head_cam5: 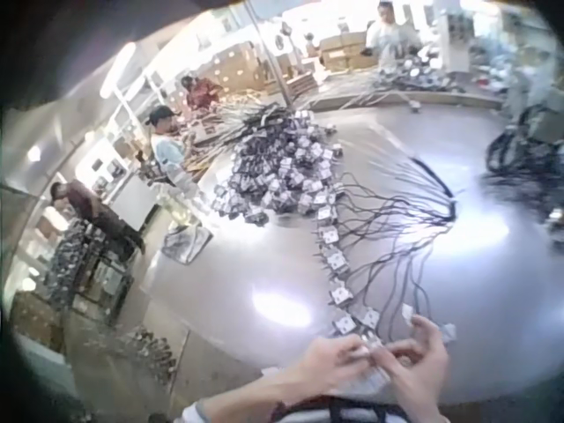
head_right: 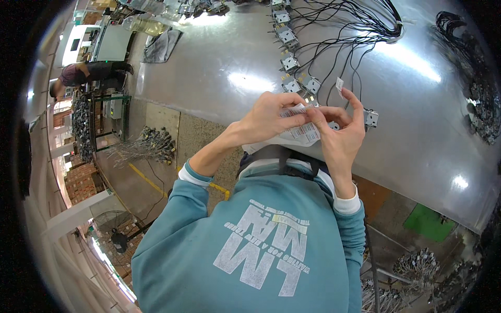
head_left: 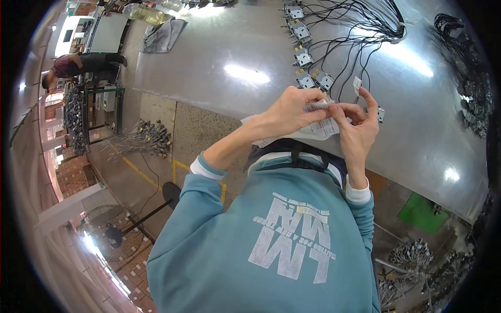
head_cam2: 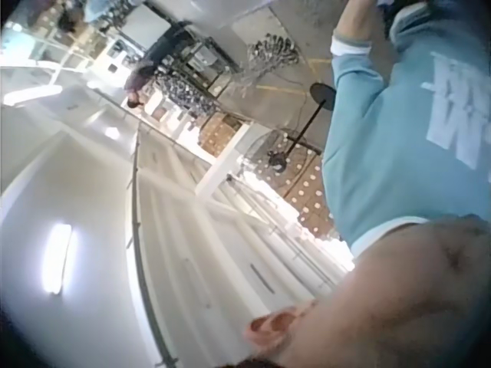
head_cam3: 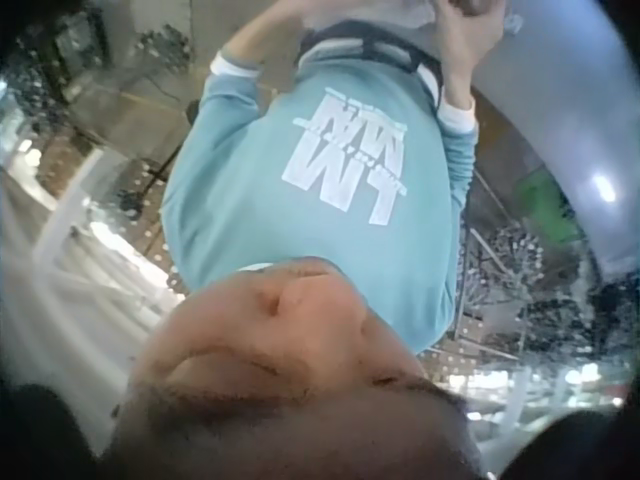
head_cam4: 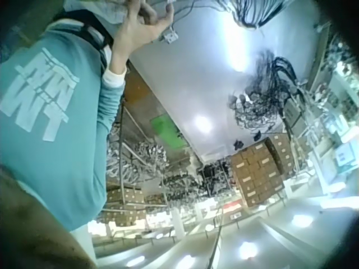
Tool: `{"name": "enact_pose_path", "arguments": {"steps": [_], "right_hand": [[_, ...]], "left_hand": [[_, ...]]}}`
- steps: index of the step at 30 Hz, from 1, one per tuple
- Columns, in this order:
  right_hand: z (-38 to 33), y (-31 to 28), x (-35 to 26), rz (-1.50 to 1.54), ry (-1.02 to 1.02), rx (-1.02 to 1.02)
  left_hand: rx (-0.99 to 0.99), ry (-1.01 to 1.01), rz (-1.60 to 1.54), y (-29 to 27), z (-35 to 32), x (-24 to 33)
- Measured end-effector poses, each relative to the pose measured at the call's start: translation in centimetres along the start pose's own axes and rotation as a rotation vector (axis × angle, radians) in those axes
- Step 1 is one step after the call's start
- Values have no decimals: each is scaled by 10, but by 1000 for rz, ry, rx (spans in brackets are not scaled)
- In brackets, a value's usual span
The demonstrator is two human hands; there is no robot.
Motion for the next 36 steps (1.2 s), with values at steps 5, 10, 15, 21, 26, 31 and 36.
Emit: {"name": "enact_pose_path", "arguments": {"steps": [5, 10, 15, 21, 26, 31, 36], "right_hand": [[-5, -10, -8, 62, -58, 34], [-6, -32, -13, 236, -54, 81], [-15, -13, -25, 285, -114, -64], [-22, -5, -18, 245, -97, -49], [-25, -5, -22, 305, -127, -45], [-22, -12, -25, 241, -220, -25], [-19, -23, -31, 90, -229, 23]], "left_hand": [[-112, -89, 233, 1, 4, -3], [-30, -33, 80, 1, -1, 2], [139, -18, -21, -13, 0, 7], [174, 6, 16, -13, 7, 18], [179, -12, -65, -14, 9, -1], [139, 52, -53, -7, 8, 23], [75, 15, -50, -5, 5, 14]]}}
Point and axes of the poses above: each hand's wrist, its own z-axis towards the middle knuckle, its own y-axis out of the palm, x = y × z, the point moved 9 cm from there along z, towards the middle knuckle, and after that the axes turned 5 degrees about y, right-handed, at the moved point
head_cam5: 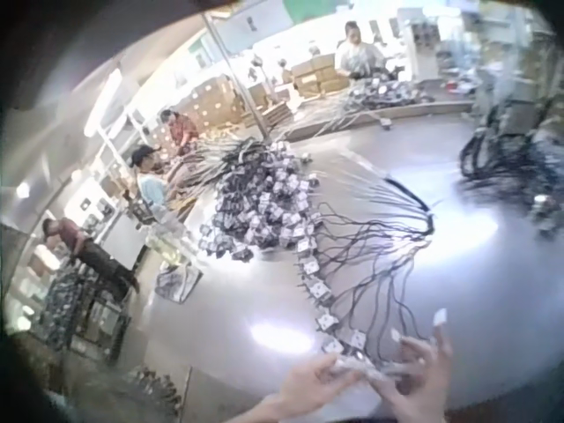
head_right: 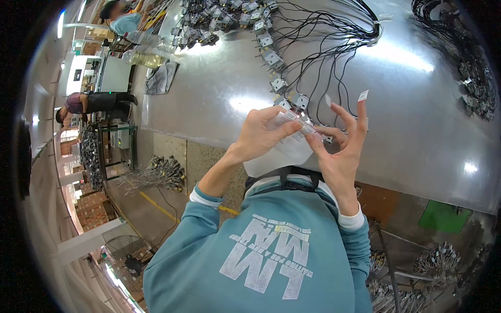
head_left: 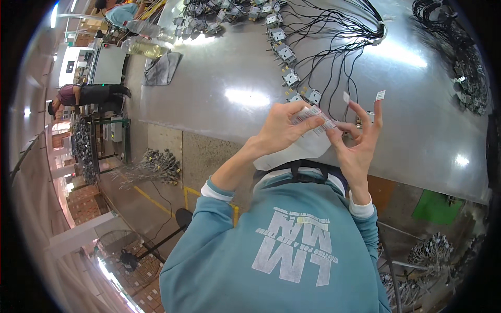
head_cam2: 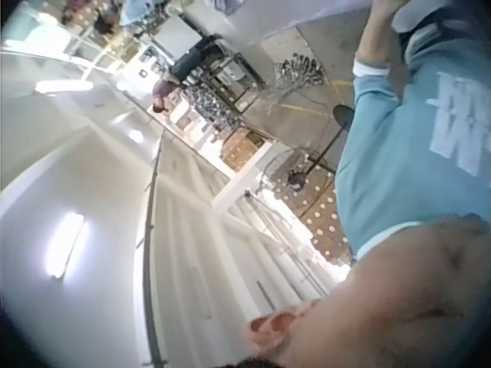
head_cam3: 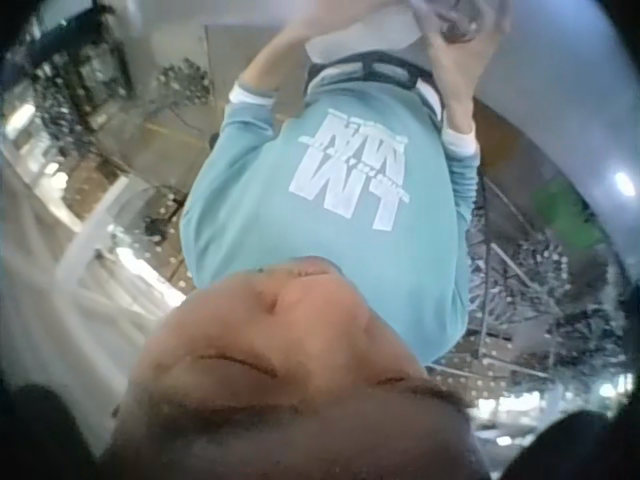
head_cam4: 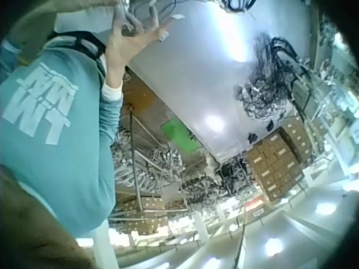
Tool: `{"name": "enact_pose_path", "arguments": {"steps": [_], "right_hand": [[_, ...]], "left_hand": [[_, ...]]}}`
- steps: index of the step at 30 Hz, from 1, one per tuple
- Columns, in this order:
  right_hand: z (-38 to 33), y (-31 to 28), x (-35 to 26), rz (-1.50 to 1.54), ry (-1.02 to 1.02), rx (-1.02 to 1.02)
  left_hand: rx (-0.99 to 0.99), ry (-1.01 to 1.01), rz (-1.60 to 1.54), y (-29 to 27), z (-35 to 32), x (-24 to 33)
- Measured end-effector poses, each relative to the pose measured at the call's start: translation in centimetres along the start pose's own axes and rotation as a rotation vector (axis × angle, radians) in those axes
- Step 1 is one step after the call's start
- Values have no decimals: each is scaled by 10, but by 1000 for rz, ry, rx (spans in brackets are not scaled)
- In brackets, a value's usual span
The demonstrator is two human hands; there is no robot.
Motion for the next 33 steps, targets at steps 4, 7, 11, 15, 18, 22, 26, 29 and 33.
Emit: {"name": "enact_pose_path", "arguments": {"steps": [4, 7, 11, 15, 18, 22, 26, 29, 33], "right_hand": [[4, -3, 8, 173, 110, 28], [5, 0, 10, 200, 118, 13], [4, -4, 10, 203, 125, 35], [-1, -12, -14, -56, -196, 85], [-6, -10, -26, -138, -336, 59], [13, -30, -20, 61, -43, 98], [29, -82, 9, -95, 73, 107], [35, -108, 23, -289, 50, 27], [46, -112, 27, -426, -100, -121]], "left_hand": [[23, -18, -35, -4, -1, 0], [27, -14, -60, -2, -2, 3], [41, 4, -17, 3, 3, 9], [74, -110, -111, 11, 3, -1], [94, -214, -144, 10, 2, -13], [47, -105, -37, 16, -2, -14], [-236, -63, -85, 61, -10, -10], [-436, 10, 152, 101, -1, -12], [-289, 503, 460, 139, 13, 1]]}}
Point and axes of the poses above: each hand's wrist, its own z-axis towards the middle knuckle, its own y-axis out of the palm, x = y × z, the point moved 9 cm from there along z, towards the middle knuckle, and after that the axes turned 5 degrees about y, right-handed, at the moved point
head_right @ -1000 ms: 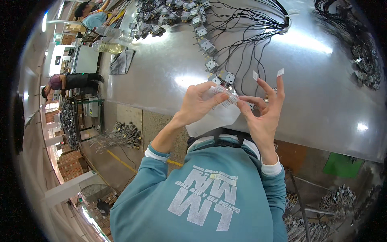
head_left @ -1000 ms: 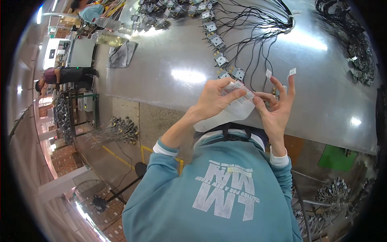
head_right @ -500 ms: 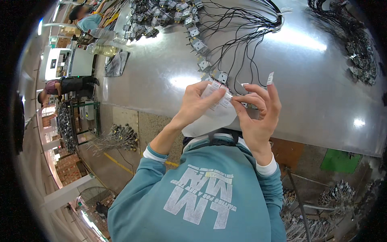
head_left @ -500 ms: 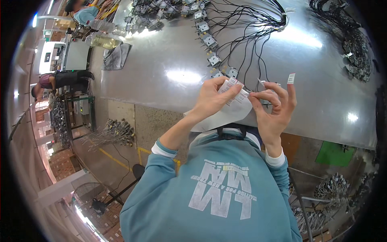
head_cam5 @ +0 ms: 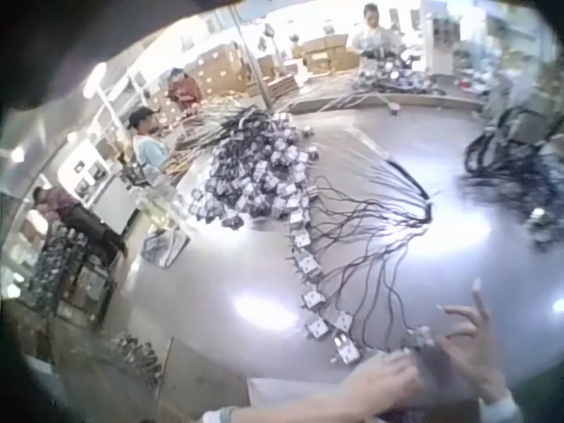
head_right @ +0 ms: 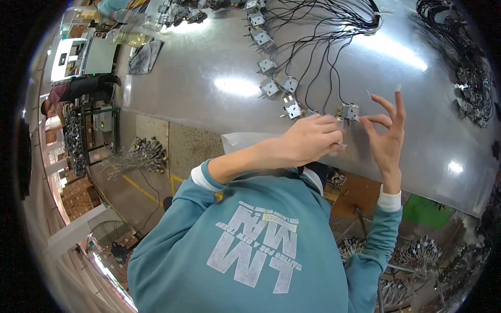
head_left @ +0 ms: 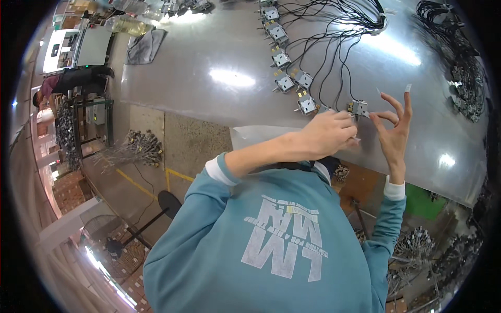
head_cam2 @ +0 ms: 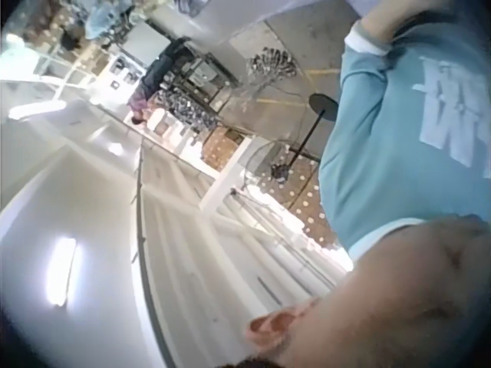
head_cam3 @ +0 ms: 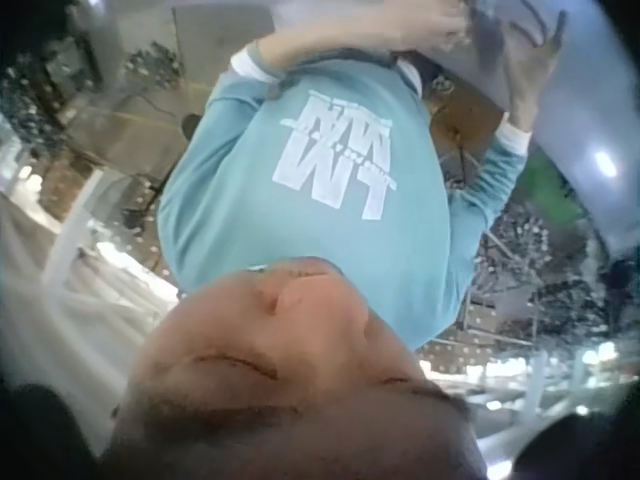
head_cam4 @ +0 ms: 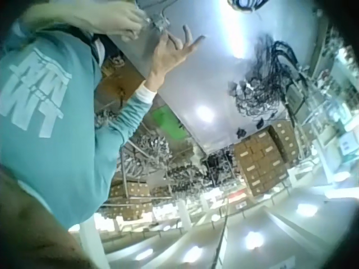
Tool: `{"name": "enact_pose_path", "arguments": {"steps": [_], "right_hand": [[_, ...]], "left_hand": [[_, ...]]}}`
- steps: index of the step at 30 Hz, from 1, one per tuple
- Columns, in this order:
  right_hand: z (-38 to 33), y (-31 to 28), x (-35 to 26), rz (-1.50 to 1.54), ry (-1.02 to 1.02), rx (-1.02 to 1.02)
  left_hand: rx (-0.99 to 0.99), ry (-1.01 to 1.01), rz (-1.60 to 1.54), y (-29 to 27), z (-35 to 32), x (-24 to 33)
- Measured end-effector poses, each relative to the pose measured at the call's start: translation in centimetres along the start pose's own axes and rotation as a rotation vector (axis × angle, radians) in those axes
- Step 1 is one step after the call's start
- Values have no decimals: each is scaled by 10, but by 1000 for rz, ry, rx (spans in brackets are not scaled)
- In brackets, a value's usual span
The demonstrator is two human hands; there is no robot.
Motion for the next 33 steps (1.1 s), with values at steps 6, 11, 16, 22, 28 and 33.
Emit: {"name": "enact_pose_path", "arguments": {"steps": [6, 11, 16, 22, 28, 33], "right_hand": [[17, 10, 11, -13, -9, -89], [24, 13, 14, -76, -44, -145], [27, 20, 11, -158, -113, -186], [23, 21, 4, -160, -91, -95], [26, 22, 6, -199, -82, -142], [28, 23, 3, -215, -85, -169]], "left_hand": [[180, 151, 537, 6, 4, -4], [111, 253, 811, 19, 6, 9], [100, 254, 759, 20, 8, 3], [22, 241, 783, 24, 12, 2], [-7, 242, 812, 23, 14, 1], [-24, 237, 821, 25, 14, -1]]}}
Point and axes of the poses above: each hand's wrist, its own z-axis towards the middle knuckle, its own y-axis out of the palm, x = y × z, the point moved 9 cm from there along z, towards the middle knuckle, and after that the axes turned 5 degrees about y, right-handed, at the moved point
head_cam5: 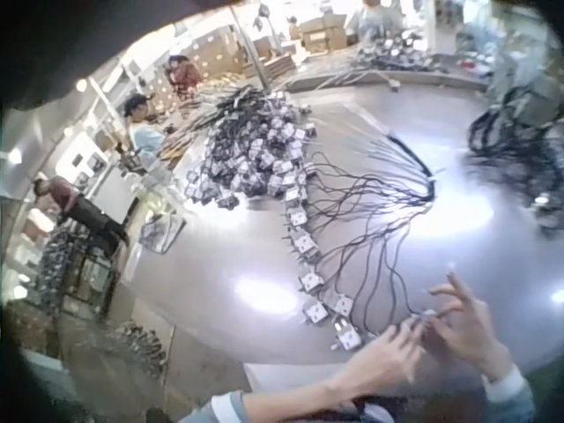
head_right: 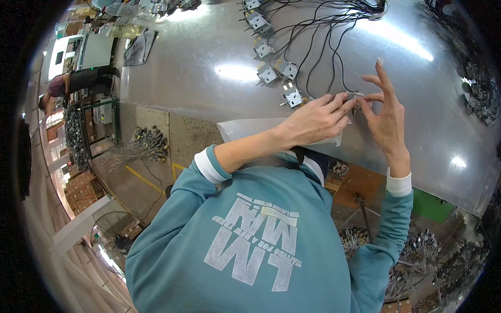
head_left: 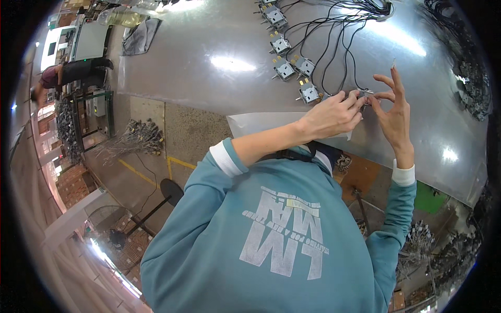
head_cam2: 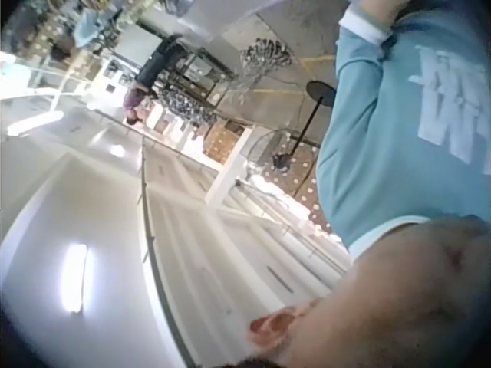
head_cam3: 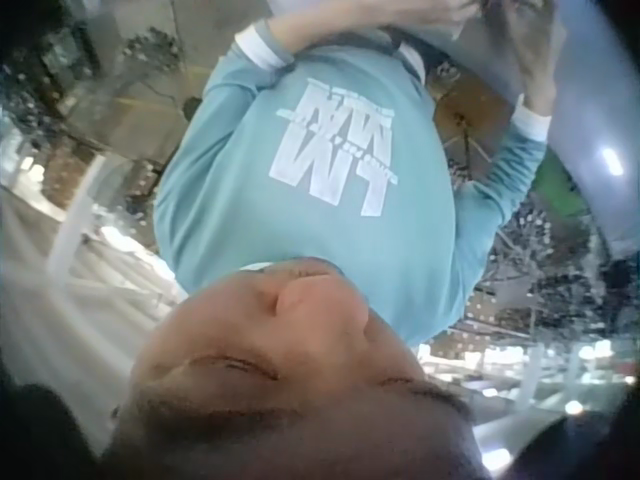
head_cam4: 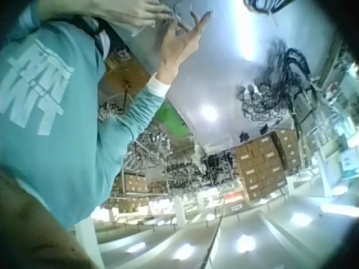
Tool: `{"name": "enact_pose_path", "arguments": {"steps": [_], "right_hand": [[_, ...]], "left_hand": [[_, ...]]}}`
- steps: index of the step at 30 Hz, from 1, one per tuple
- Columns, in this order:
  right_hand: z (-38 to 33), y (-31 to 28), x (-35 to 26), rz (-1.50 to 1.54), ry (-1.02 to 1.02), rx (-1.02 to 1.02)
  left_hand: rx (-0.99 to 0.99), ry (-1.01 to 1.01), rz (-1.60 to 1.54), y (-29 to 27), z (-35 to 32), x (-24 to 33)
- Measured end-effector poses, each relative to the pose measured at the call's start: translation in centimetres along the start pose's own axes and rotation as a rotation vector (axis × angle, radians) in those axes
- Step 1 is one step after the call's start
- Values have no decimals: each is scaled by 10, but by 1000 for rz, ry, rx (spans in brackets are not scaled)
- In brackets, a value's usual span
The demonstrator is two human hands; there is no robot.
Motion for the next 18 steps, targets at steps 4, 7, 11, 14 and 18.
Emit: {"name": "enact_pose_path", "arguments": {"steps": [4, 7, 11, 14, 18], "right_hand": [[-2, 0, 2, -9, 8, 1], [-2, -1, 4, 10, 22, 10], [0, 1, -3, -29, 30, -1], [0, 1, -7, -66, -5, -1], [2, 1, -20, -257, -164, 15]], "left_hand": [[-31, 9, -1, 5, 1, 3], [-33, 12, -6, 5, 2, 3], [-28, 17, 14, 3, 3, 2], [-47, 20, 43, 1, 5, 5], [-54, 50, 112, 1, 6, 9]]}}
Point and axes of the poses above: each hand's wrist, its own z-axis towards the middle knuckle, its own y-axis out of the palm, x = y × z, the point moved 9 cm from there along z, towards the middle knuckle, and after that the axes turned 5 degrees about y, right-handed, at the moved point
